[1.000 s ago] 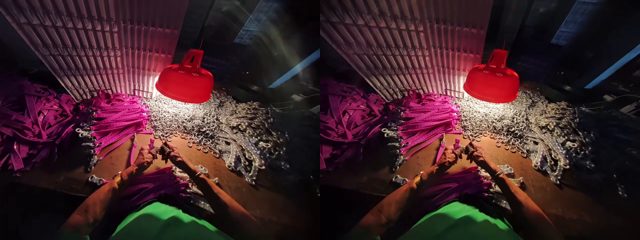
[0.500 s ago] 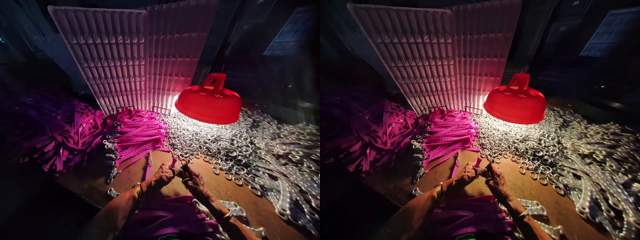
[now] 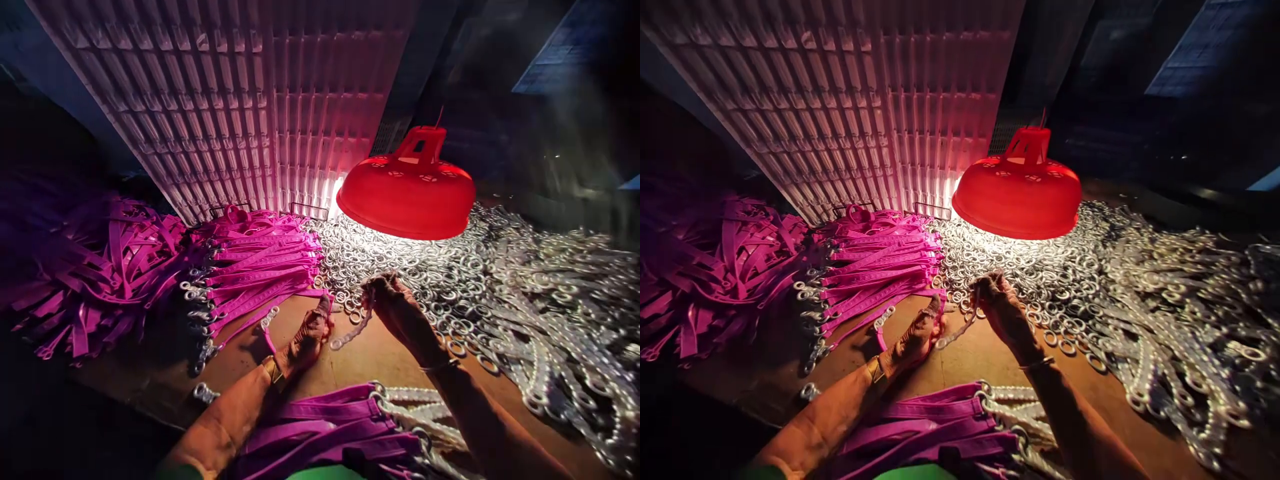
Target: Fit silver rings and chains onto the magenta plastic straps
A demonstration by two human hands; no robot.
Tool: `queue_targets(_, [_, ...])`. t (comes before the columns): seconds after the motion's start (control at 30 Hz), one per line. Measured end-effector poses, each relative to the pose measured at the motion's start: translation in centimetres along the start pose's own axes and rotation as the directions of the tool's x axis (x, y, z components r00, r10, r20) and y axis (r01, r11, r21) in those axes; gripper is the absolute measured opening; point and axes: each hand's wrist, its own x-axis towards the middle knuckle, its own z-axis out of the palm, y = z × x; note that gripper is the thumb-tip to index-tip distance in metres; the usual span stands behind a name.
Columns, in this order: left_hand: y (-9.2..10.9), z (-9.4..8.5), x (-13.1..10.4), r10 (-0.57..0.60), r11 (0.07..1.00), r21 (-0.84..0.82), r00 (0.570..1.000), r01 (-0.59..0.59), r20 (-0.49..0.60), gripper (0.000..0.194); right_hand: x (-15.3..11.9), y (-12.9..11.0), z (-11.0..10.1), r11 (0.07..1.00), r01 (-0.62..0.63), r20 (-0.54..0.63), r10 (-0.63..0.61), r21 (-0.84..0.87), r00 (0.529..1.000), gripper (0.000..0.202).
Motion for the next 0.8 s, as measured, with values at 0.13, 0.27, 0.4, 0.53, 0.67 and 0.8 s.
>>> queue_targets(0.13, [1.0, 0.3, -0.4, -0.091, 0.989, -0.114, 0.996, 0.090, 0.002, 0.037, -1.2, 0.1, -0.1, 0.998, -0.054, 0.036, 0.055, -0.039, 0.998, 0.029])
queue_targets(0.27, [2.4, 0.9, -1.1, -0.151, 0.955, -0.250, 0.987, 0.162, 0.062, 0.030, -3.3, 1.4, 1.3, 0.992, -0.059, 0.099, 0.070, -0.116, 0.993, 0.026])
queue_targets(0.4, [3.4, 1.3, -1.9, -0.225, 0.936, -0.253, 0.969, 0.245, 0.106, 0.037, -4.5, 1.5, 2.4, 0.982, -0.059, 0.106, 0.078, -0.178, 0.991, 0.029])
queue_targets(0.53, [3.6, 1.5, -2.5, -0.188, 0.960, -0.199, 0.980, 0.196, 0.059, 0.040, -5.1, 0.9, 2.6, 0.980, -0.035, 0.073, 0.050, -0.196, 0.996, 0.029])
queue_targets(0.67, [3.0, 1.6, -2.8, -0.120, 0.975, -0.182, 0.991, 0.128, 0.058, 0.033, -5.6, 0.6, 2.7, 0.963, 0.003, 0.061, 0.014, -0.270, 0.998, 0.026])
queue_targets(0.8, [2.4, 1.7, -2.9, -0.084, 0.981, -0.165, 0.988, 0.105, 0.129, 0.038, -5.7, 0.7, 3.1, 0.940, 0.097, 0.071, -0.078, -0.328, 0.994, 0.023])
